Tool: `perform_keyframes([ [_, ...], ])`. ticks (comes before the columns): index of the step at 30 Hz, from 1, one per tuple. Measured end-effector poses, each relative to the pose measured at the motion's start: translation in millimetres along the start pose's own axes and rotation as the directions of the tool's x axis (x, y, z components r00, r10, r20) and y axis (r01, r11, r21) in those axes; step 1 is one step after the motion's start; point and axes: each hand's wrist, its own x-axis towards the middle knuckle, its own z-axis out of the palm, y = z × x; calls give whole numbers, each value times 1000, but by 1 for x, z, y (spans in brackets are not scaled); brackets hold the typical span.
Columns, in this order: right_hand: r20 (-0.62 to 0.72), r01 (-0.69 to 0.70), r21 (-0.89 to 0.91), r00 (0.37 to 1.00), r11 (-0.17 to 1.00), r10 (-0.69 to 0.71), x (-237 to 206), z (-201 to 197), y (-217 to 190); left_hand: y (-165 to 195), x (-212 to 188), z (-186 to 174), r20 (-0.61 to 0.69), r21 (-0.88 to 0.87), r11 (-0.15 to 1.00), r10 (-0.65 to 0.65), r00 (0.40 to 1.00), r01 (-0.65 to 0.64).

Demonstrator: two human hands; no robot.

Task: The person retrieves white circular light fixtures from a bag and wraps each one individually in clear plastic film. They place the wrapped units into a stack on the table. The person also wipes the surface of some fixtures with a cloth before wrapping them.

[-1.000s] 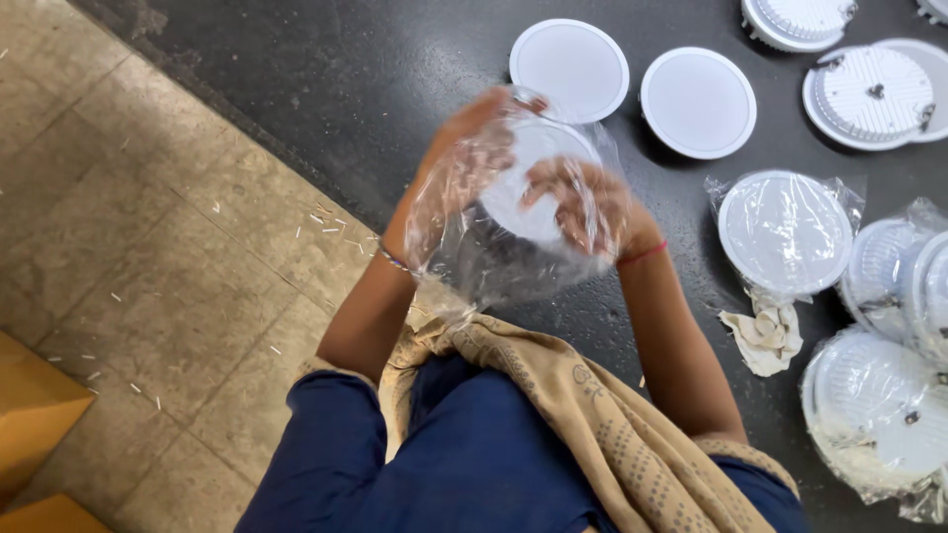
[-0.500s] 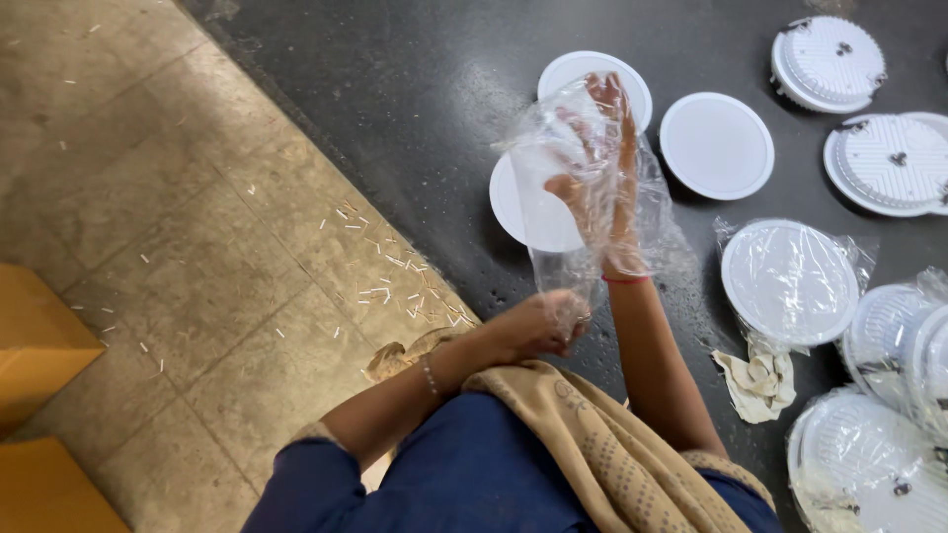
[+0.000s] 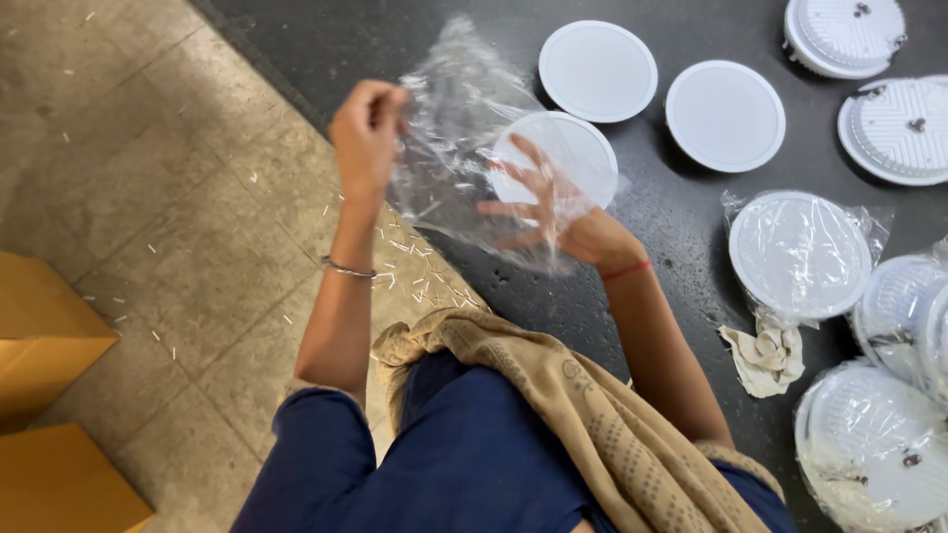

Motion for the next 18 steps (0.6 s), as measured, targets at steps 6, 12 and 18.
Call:
perform_keyframes([
  [6,-325,241,12,919,970,-224,-32,-40,10,-49,-2,-28,0,-14,994,-112,994,112],
  [12,-543,-361,-776,800,517,-256,-57,-60,40,-112,23,-54,15,-56,980,-191,982,191],
  [18,-277,-344,-917,913,-201,-301,-50,-40,84,-143,46,-63,67,22,973,-230,971,229],
])
